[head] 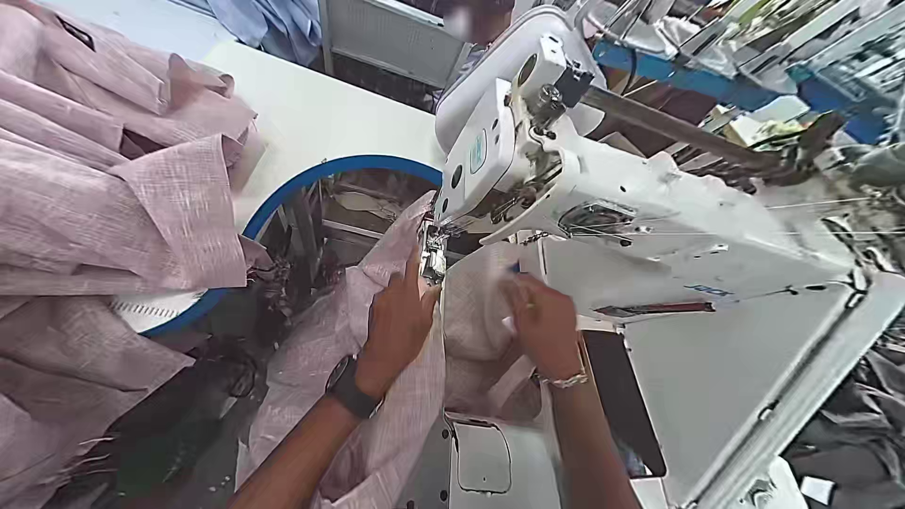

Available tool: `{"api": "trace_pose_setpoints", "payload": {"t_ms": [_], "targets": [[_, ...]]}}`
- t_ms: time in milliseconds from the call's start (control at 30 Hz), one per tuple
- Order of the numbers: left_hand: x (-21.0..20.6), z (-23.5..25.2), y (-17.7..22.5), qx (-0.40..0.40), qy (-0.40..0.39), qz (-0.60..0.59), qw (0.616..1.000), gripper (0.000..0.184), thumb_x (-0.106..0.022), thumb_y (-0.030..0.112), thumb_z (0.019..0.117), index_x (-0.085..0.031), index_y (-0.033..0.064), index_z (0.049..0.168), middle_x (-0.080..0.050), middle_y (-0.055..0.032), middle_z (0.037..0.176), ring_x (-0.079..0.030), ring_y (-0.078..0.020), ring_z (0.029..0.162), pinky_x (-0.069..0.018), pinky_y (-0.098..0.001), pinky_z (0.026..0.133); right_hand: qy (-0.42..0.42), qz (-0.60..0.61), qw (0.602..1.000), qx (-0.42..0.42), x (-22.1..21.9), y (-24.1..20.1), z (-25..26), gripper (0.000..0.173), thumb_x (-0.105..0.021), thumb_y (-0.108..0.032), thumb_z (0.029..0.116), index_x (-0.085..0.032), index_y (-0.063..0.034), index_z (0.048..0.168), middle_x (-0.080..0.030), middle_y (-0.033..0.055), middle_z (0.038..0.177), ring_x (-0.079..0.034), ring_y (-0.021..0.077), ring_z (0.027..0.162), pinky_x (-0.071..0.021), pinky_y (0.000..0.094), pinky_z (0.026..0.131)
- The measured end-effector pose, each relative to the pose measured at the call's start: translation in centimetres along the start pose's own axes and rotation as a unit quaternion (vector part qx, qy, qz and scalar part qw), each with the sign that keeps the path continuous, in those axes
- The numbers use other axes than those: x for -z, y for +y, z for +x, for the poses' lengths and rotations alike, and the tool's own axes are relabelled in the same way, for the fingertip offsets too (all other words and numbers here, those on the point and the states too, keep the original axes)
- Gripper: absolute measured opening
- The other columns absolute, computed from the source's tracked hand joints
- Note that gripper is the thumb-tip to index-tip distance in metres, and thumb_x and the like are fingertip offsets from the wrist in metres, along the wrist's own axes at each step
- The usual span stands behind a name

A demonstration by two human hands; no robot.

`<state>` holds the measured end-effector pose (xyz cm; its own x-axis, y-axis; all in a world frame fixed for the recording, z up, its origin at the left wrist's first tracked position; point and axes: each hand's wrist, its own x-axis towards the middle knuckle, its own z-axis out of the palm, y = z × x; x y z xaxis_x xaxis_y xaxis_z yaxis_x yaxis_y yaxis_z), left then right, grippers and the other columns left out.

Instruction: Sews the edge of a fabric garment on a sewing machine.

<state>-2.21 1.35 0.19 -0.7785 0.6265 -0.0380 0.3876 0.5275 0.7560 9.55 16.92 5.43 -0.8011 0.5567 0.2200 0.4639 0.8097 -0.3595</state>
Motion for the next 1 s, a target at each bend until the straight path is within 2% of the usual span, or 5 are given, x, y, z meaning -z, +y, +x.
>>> {"api": "trace_pose_setpoints", "payload": {"t_ms": [167, 300, 567, 767, 1000], "targets": [[-0.4, 0.0, -1.7, -0.17, 0.103, 0.011, 0.98, 0.035, -0.063, 0.032, 0.0985, -0.072, 0.0009, 0.11, -0.066, -0.0256, 0.123, -0.072, -0.0362, 0.092, -0.0592, -0.0476, 0.077, 0.052, 0.12, 0.972, 0.196, -4.4, -1.4, -0.8, 0.02, -0.061, -0.01, 0.0934, -0.08, -0.0046, 0.095, -0.078, 0.013, 0.103, -0.077, 0.024, 0.088, -0.0617, 0.0377, 0.073], [0.1, -1.4, -3.1, -0.215, 0.049, 0.033, 0.975, 0.039, -0.048, 0.007, 0.099, -0.068, 0.0074, 0.133, -0.056, -0.0189, 0.148, -0.051, -0.0408, 0.139, -0.0407, -0.0609, 0.112, -0.012, 0.19, 0.967, 0.171, -4.6, -0.6, -0.9, 0.02, -0.058, -0.012, 0.0904, -0.075, -0.0015, 0.087, -0.076, 0.0125, 0.115, -0.073, 0.0159, 0.081, -0.0564, 0.0328, 0.07], [0.0, 0.2, -2.8, -0.257, 0.068, 0.084, 0.96, 0.033, -0.047, 0.013, 0.1019, -0.069, 0.0003, 0.123, -0.059, -0.0181, 0.144, -0.052, -0.038, 0.139, -0.0402, -0.0617, 0.111, -0.091, 0.154, 0.967, 0.184, -3.8, -2.0, -1.2, 0.015, -0.056, -0.012, 0.0793, -0.056, -0.0009, 0.07, -0.065, 0.0213, 0.136, -0.066, 0.0168, 0.069, -0.0472, 0.0331, 0.057], [-0.5, -0.4, -3.5, -0.25, 0.07, -0.065, 0.964, 0.044, -0.049, 0.011, 0.0988, -0.054, -0.0112, 0.137, -0.063, -0.0243, 0.136, -0.061, -0.0324, 0.13, -0.0492, -0.0408, 0.109, -0.068, 0.348, 0.931, 0.083, -7.4, -3.7, -0.1, 0.016, -0.054, -0.009, 0.0909, -0.061, 0.0025, 0.081, -0.062, 0.0248, 0.137, -0.066, 0.0079, 0.109, -0.0513, 0.0201, 0.085], [-0.7, 0.4, -2.7, -0.254, 0.092, -0.068, 0.96, 0.028, -0.053, 0.008, 0.0947, -0.07, -0.0018, 0.114, -0.062, -0.0262, 0.136, -0.06, -0.0399, 0.13, -0.0514, -0.0441, 0.106, -0.001, 0.325, 0.945, 0.047, -7.1, -4.4, -0.8, 0.011, -0.067, -0.009, 0.0818, -0.067, 0.0003, 0.077, -0.07, 0.0173, 0.129, -0.067, -0.0029, 0.087, -0.0521, 0.0133, 0.071]]}}
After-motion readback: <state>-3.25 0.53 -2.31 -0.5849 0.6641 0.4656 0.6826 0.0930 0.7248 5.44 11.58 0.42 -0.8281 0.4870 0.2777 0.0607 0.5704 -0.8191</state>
